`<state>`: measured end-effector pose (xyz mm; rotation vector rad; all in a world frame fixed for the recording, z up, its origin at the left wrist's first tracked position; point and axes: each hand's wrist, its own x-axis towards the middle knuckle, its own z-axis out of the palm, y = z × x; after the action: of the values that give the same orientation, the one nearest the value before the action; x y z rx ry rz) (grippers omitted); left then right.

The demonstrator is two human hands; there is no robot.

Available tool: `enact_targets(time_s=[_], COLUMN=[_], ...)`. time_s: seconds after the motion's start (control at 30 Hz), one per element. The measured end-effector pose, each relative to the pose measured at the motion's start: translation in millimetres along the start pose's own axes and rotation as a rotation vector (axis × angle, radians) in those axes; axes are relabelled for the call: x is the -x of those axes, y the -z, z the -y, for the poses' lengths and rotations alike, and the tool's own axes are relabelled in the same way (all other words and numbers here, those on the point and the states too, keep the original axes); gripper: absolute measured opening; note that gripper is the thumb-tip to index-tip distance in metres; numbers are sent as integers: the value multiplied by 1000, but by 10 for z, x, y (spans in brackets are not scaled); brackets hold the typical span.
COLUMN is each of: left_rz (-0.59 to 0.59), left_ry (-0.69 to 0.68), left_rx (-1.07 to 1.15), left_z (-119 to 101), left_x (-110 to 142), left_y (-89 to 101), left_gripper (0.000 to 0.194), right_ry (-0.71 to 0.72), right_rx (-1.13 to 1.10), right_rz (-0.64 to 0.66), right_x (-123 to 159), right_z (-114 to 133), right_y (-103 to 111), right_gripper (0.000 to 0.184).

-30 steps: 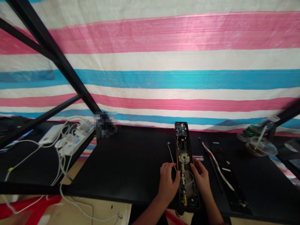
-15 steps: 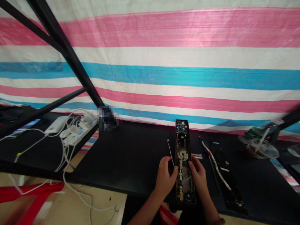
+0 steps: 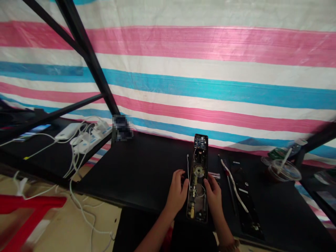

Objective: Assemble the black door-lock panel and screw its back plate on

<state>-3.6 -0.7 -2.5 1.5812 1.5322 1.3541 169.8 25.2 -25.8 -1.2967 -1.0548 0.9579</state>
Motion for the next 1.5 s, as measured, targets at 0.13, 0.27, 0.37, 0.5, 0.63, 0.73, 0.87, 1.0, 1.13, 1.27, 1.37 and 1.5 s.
enact_targets(time_s=[0.13,0.27,0.37,0.5,0.63,0.73,0.87,1.0,1.13,1.27,1.37,1.5], left_rz=[-47,-57,-34,-7,11,14,32,45,68,41,24,16], left_ry=[-21,-39,-45,-46,-49,-45,-31,-30,-6,21,31,27], left_rx=[-2,3,-11,-8,3,4,4,27,47,46,48,42], left_z=[17,20,6,-32,-33,17,93,111,96,85,78,55], left_x=[-4,-11,-13,-10,-5,9,33,41,37,30,22,12], left_y=[-18,-26,-19,12,35,38,41,41,44,48,47,43], left_gripper=[28,27,27,25,25,26,28,27,27,27,27,28], right_ry=[17,40,48,50,49,31,9,-4,-18,-9,-1,19], right_rx=[-11,-39,-60,-62,-66,-66,-60,-50,-28,-35,-33,-32], right_rz=[15,26,21,7,22,-10,-45,-66,-77,-69,-41,-41], right_x=[-5,-17,-28,-45,-63,-67,-44,-17,-16,-28,-29,-21], right_z=[7,32,61,65,11,-31,-31,7,7,-7,2,16], right_y=[-5,-23,-39,-41,-23,-22,-36,-39,-34,-32,-39,-59], right_gripper=[50,50,48,47,46,49,52,53,53,49,44,43])
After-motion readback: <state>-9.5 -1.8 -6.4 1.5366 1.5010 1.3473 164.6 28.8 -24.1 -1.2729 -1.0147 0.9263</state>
